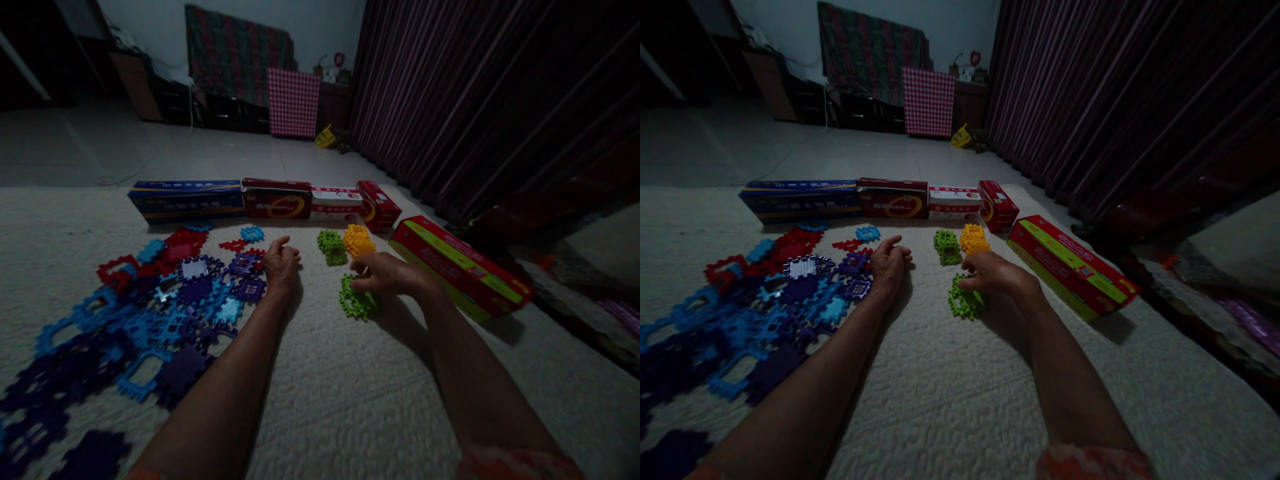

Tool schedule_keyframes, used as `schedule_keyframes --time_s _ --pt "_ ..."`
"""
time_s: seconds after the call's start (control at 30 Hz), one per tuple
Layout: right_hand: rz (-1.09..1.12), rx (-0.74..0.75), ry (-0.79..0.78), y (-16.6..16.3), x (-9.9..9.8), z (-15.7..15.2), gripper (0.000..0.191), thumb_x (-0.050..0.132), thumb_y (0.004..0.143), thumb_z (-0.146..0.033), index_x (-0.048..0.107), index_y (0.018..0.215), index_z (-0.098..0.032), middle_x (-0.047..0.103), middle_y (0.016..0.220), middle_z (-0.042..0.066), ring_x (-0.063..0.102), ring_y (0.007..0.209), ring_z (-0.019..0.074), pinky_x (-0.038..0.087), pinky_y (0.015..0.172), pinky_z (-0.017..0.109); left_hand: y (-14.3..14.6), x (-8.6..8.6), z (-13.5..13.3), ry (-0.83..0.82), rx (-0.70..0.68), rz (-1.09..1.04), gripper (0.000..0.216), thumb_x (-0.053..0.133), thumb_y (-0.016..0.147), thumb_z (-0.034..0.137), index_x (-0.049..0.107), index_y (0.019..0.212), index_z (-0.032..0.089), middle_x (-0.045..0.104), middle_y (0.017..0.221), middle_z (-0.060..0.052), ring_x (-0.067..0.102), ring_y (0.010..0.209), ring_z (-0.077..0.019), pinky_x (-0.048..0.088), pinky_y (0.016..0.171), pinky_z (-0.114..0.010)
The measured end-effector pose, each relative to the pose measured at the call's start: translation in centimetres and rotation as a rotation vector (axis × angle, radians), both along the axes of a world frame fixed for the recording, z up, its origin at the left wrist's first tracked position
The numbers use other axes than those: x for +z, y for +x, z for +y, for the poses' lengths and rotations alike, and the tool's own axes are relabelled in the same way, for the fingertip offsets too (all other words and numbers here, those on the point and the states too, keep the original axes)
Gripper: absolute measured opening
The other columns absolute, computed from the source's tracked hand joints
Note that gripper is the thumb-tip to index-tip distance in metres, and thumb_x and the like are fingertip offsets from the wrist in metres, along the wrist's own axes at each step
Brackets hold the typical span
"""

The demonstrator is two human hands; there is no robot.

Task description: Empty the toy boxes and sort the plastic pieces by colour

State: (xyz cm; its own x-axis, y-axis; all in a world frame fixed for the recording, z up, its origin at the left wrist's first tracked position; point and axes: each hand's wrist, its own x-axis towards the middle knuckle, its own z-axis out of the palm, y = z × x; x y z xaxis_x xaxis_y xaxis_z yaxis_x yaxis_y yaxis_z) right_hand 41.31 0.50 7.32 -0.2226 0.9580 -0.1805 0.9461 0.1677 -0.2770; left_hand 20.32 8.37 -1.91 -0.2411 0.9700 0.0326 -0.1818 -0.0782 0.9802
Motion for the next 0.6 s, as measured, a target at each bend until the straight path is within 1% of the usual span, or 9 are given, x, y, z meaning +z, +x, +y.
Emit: schedule_keyframes --time_s 0.07,0.13,0.23,0.3,0.4,0.53,0.6 --pt "-0.051 -0.055 -0.051 0.0 0.1 -0.3 0.039 0.075 0.08 -0.043 0.069 0.11 -0.018 0.074 0.102 0.01 0.069 0.086 0.023 0.052 0.073 0.031 0.0 0.0 -0.1 -0.001 -0.003 -0.004 0.048 0.051 0.067 0.021 0.067 0.112 0.015 0.064 0.069 0.0 0.063 0.056 -0.0134 0.048 0.047 -0.021" --pt "-0.099 -0.08 -0.073 -0.3 0.0 -0.4 0.047 0.077 0.077 -0.049 0.068 0.113 -0.019 0.074 0.104 0.011 0.069 0.088 0.0247 0.053 0.073 0.032 -0.1 0.0 -0.1 0.002 -0.009 -0.008 0.048 0.051 0.067 0.021 0.067 0.112 0.015 0.064 0.07 0.0 0.063 0.056 -0.0134 0.048 0.047 -0.021" --pt "-0.14 -0.058 -0.1 -1.3 -0.2 -0.5 0.051 0.079 0.074 -0.049 0.068 0.114 -0.02 0.074 0.107 0.012 0.07 0.094 0.0269 0.053 0.076 0.033 -0.1 -0.1 -0.1 0.01 -0.014 -0.017 0.048 0.051 0.068 0.022 0.067 0.112 0.016 0.064 0.07 0.001 0.063 0.056 -0.0133 0.048 0.047 -0.021" --pt "-0.124 -0.024 -0.101 -2.1 -0.3 -0.6 0.048 0.078 0.075 -0.043 0.068 0.115 -0.018 0.073 0.111 0.013 0.069 0.097 0.0274 0.052 0.079 0.033 0.0 0.0 -0.1 0.005 -0.01 -0.014 0.047 0.051 0.067 0.021 0.067 0.111 0.016 0.064 0.069 0.001 0.063 0.056 -0.013 0.048 0.047 -0.021" --pt "-0.042 0.07 -0.045 -3.5 -0.6 -0.7 0.043 0.076 0.077 -0.035 0.068 0.115 -0.017 0.072 0.112 0.013 0.067 0.099 0.0261 0.05 0.081 0.032 0.0 0.1 -0.2 0.001 0.003 -0.006 0.045 0.051 0.068 0.02 0.067 0.11 0.016 0.063 0.068 0.001 0.063 0.056 -0.0127 0.047 0.048 -0.021" --pt "0.096 0.217 -0.008 -5.7 -1.1 -1.1 0.031 0.076 0.078 -0.031 0.07 0.105 -0.016 0.072 0.102 0.01 0.064 0.089 0.0212 0.047 0.076 0.028 -0.1 0.2 -0.2 0.011 -0.009 -0.004 0.044 0.051 0.069 0.02 0.066 0.11 0.016 0.064 0.069 0.001 0.063 0.057 -0.0128 0.048 0.05 -0.021" --pt "0.164 0.25 -0.008 -6.8 -1.4 -1.3 0.026 0.075 0.079 -0.031 0.07 0.099 -0.016 0.071 0.095 0.007 0.063 0.083 0.0184 0.045 0.072 0.026 0.0 0.2 -0.2 -0.001 -0.011 -0.014 0.045 0.051 0.068 0.021 0.065 0.111 0.016 0.064 0.07 0.001 0.063 0.057 -0.0128 0.048 0.05 -0.021"
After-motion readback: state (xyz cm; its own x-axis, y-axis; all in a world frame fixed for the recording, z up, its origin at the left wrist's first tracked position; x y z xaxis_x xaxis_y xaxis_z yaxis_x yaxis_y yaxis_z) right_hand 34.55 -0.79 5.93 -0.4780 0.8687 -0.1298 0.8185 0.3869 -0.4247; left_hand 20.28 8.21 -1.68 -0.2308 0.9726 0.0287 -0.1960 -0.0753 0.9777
